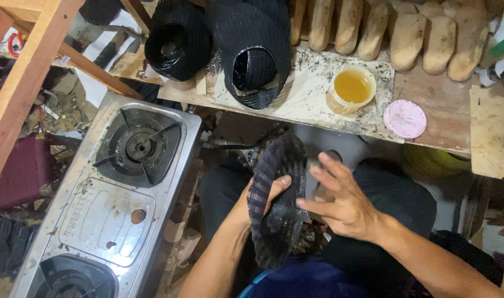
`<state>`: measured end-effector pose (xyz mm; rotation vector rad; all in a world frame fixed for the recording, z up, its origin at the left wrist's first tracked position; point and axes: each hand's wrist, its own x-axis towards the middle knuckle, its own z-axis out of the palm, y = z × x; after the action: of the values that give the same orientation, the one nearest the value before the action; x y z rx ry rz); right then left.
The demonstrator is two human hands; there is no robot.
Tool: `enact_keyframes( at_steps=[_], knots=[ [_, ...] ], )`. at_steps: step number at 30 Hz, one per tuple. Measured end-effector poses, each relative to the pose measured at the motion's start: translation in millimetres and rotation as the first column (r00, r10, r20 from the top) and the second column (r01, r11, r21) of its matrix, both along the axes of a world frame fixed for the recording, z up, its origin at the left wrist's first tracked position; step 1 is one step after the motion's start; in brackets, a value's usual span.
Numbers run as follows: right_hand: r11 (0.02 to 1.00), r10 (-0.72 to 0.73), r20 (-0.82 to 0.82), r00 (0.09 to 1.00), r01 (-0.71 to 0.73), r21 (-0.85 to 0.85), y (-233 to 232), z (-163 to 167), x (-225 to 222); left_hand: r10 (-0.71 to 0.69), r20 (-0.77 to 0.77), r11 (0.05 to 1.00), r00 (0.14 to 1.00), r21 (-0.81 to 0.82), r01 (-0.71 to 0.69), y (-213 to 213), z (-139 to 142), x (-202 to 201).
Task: The person sits on the floor of a shoe workshop and applies glue by hand from a cup to the edges of black woven shoe upper components, pressing the material, then stacks the finished components on the workbench and picks up the next piece.
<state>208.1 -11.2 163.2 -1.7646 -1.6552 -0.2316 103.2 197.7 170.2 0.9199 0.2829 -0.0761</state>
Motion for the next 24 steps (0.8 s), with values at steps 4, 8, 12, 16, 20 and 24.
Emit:
enact_keyframes(
  at_steps=[4,8,12,16,20,24],
  knots=[
    [0.999,0.040,-0.218,0.975,-0.044,-0.012,-4,8,-6,-0.020,0.000,1.000,1.000,0.016,0.020,-1,-14,-2],
    [0.998,-0.062,0.031,0.998,0.061,0.022,1,9,3,-0.047,0.068,0.986,0.997,-0.159,0.057,-7,-23,-12],
    [0.955,-0.293,0.114,0.949,0.283,0.092,-2,9,8,-0.098,-0.122,0.954,0.988,-0.296,0.058,-12,-33,-15],
    [0.899,-0.396,-0.131,0.909,0.413,0.143,-11,1,-10,0.027,0.025,0.988,0.999,-0.152,-0.023,-9,-44,-9],
    [0.957,-0.256,-0.469,0.845,0.291,0.001,-13,-26,-42,0.255,0.040,0.946,0.966,-0.218,-0.240,-23,-46,-9],
    [0.950,-0.235,-0.628,0.742,0.311,0.012,-19,-55,-72,0.290,0.047,0.950,0.956,-0.137,-0.281,-46,-45,-6]
  ],
)
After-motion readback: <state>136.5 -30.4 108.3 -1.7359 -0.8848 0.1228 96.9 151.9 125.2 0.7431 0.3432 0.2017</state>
